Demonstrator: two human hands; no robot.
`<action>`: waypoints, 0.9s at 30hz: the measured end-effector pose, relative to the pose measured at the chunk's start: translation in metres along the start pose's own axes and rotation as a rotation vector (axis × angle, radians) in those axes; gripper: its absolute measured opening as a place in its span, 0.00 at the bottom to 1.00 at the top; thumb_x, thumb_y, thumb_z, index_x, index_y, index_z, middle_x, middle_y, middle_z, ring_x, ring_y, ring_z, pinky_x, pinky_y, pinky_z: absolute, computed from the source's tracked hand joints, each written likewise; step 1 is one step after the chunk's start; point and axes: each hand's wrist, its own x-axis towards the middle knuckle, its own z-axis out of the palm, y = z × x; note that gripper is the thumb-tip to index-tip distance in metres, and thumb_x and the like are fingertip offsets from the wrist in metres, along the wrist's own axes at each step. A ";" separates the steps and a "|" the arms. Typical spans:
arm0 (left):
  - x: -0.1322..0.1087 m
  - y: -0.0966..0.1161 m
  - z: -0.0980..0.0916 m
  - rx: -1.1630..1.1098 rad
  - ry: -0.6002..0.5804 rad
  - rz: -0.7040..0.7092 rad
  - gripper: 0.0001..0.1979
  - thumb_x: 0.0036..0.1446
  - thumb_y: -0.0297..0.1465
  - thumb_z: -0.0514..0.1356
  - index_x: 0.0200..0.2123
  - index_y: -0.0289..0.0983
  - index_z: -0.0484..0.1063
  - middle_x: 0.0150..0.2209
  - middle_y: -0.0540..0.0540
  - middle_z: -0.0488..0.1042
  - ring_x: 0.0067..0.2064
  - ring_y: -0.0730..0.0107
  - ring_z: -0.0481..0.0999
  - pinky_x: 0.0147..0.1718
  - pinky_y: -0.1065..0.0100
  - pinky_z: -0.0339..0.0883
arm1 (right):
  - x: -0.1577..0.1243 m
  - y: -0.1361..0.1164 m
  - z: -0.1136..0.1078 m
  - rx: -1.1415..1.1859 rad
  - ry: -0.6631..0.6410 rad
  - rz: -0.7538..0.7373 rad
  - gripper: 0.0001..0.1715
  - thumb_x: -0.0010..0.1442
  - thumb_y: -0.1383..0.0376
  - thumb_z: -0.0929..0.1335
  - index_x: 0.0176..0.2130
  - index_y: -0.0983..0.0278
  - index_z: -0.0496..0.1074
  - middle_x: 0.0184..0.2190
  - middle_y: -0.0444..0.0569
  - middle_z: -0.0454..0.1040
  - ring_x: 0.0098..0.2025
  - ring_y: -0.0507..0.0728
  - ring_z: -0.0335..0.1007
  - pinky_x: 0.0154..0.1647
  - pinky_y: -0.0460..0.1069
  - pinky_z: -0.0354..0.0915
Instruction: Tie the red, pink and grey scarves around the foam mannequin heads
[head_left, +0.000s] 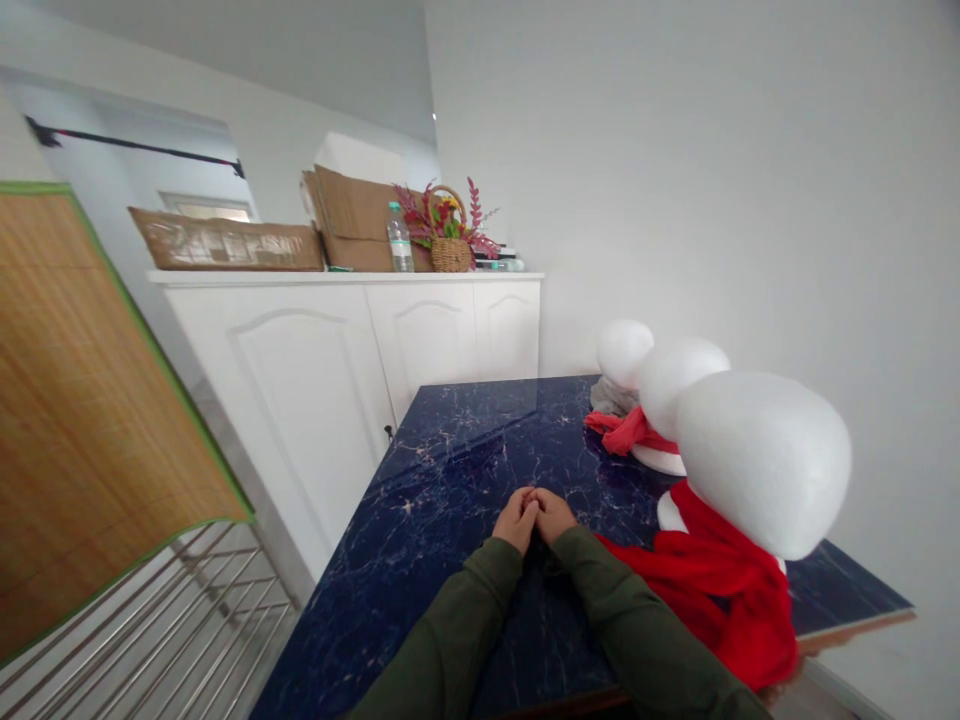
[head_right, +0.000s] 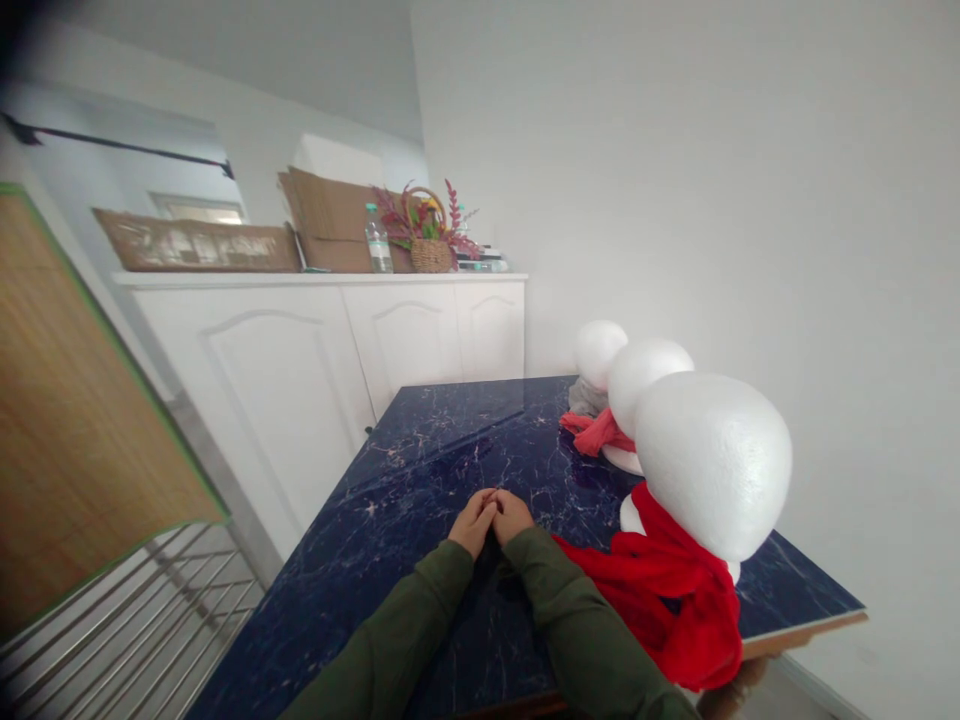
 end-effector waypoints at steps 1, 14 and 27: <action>-0.001 0.000 0.001 0.009 0.005 -0.007 0.13 0.50 0.28 0.53 0.42 0.37 0.66 0.42 0.46 0.71 0.45 0.67 0.68 0.49 0.67 0.58 | -0.001 0.000 0.000 0.005 0.000 -0.003 0.05 0.46 0.70 0.60 0.23 0.63 0.64 0.24 0.45 0.69 0.29 0.53 0.63 0.32 0.47 0.59; -0.008 0.005 0.000 0.109 -0.051 -0.009 0.18 0.53 0.30 0.50 0.48 0.32 0.62 0.48 0.39 0.66 0.49 0.64 0.65 0.51 0.65 0.55 | -0.003 0.006 0.001 0.117 0.022 -0.014 0.04 0.43 0.69 0.62 0.22 0.65 0.66 0.21 0.43 0.68 0.27 0.52 0.62 0.31 0.46 0.59; 0.002 -0.009 -0.006 0.050 -0.156 -0.037 0.17 0.53 0.31 0.52 0.47 0.35 0.61 0.48 0.43 0.67 0.49 0.68 0.65 0.50 0.68 0.56 | -0.001 0.013 0.008 0.254 0.014 0.046 0.03 0.42 0.70 0.62 0.23 0.64 0.65 0.21 0.43 0.68 0.25 0.51 0.63 0.28 0.46 0.62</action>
